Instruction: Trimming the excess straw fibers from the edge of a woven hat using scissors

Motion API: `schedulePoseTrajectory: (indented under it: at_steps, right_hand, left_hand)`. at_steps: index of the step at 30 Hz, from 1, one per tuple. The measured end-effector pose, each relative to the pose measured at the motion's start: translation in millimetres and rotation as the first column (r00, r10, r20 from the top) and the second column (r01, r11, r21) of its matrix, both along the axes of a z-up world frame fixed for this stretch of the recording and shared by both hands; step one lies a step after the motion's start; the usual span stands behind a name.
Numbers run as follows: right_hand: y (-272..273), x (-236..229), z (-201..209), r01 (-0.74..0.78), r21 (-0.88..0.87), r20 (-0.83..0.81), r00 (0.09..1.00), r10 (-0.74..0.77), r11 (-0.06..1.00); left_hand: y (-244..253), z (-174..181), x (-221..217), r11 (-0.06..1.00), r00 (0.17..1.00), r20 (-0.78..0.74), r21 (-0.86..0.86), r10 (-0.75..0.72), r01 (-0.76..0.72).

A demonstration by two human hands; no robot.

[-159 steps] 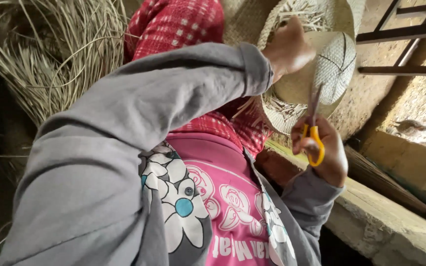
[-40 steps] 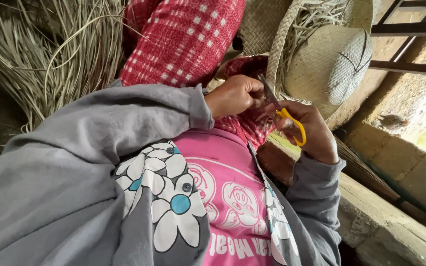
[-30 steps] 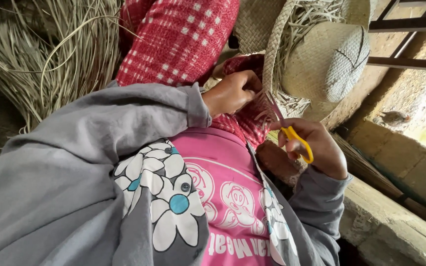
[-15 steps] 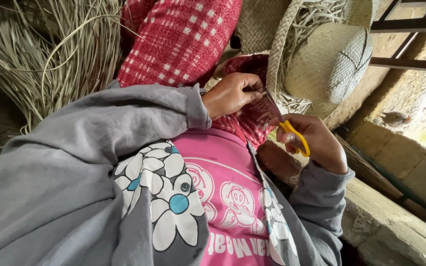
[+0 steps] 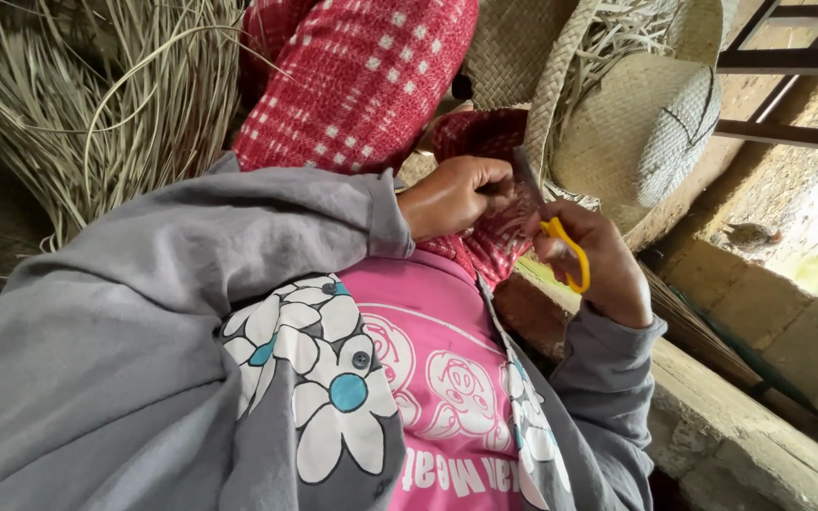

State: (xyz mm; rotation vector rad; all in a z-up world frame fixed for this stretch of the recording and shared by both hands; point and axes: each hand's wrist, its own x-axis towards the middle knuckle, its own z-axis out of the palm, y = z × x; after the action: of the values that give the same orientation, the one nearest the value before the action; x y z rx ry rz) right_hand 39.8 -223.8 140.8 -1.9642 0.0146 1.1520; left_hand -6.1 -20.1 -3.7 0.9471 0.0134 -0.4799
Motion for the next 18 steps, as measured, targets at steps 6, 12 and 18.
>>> schedulePoseTrajectory:
  at_steps: [6,12,18]
  right_hand:
    - [-27,-8,29,0.034,0.018,-0.095,0.995,-0.032,0.999]
    - [-27,-16,23,0.017,-0.012,-0.120,0.993,-0.018,1.000]
    - [-24,-14,22,-0.013,-0.013,-0.143,0.990,0.011,1.000]
  left_hand:
    - [3,-5,4,0.994,0.988,-0.121,0.051,-0.092,0.098]
    - [-14,-23,17,0.999,0.996,-0.085,-0.040,0.001,-0.004]
    - [-4,-8,8,0.996,0.990,-0.132,-0.066,0.047,-0.056]
